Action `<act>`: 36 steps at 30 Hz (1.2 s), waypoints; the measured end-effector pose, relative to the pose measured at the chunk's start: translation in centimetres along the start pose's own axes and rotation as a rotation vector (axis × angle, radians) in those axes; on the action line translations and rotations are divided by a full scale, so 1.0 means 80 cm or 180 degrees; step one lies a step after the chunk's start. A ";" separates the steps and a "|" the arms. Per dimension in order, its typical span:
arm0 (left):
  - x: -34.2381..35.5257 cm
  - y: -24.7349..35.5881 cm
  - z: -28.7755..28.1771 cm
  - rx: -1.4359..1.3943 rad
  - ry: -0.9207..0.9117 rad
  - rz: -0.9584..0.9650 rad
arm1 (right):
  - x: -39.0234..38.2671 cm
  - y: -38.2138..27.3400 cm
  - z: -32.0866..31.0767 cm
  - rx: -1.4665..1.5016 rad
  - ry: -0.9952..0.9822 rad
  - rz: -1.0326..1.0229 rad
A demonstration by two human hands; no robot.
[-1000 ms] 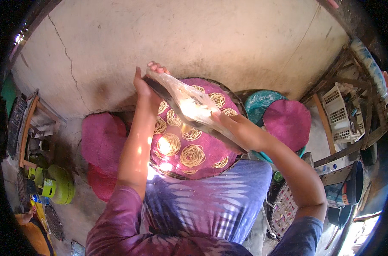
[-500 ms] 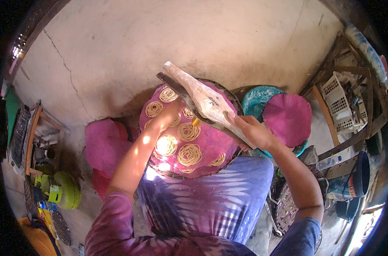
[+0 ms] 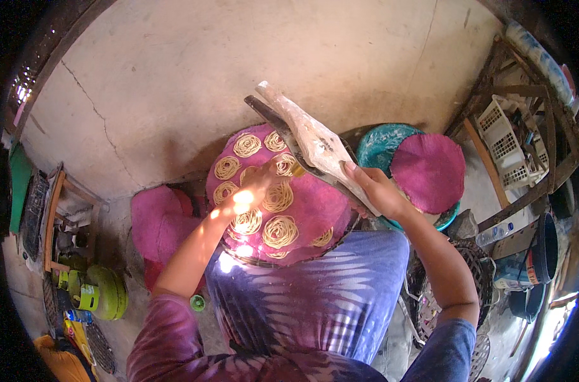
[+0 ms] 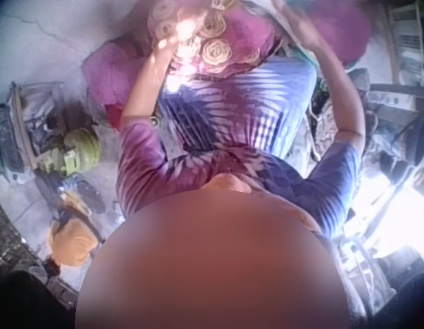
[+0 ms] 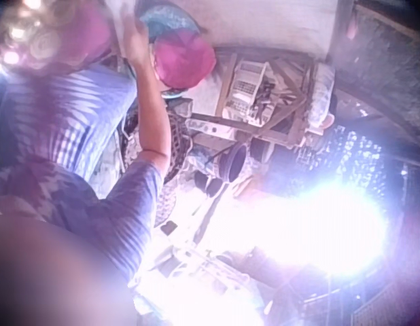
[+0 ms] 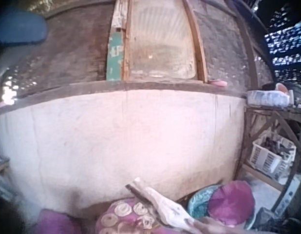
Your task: The person sits on the floor and uses a manual noodle press to extrude dough into thin strands, coiling them into nests on a pink cloth-lined tray. They repeatedly scoop dough into the press, extrude, and arrange the noodles, then cover the tray with a cloth before continuing.
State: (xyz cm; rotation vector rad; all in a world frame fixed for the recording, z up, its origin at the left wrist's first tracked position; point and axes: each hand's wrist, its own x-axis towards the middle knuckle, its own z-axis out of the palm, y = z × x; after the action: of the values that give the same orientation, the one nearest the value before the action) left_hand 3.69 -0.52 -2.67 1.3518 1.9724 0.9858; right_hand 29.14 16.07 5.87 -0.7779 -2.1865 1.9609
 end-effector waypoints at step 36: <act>0.157 0.080 -0.066 -0.6433 0.0699 0.1372 | 0.016 -0.084 -0.006 -0.1277 0.0340 0.0743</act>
State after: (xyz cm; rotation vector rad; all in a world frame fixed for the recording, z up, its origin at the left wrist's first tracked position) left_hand -1.28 11.32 5.20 0.3069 -0.0006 2.2360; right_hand 26.20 16.81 12.04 -1.2096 -2.5556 1.5318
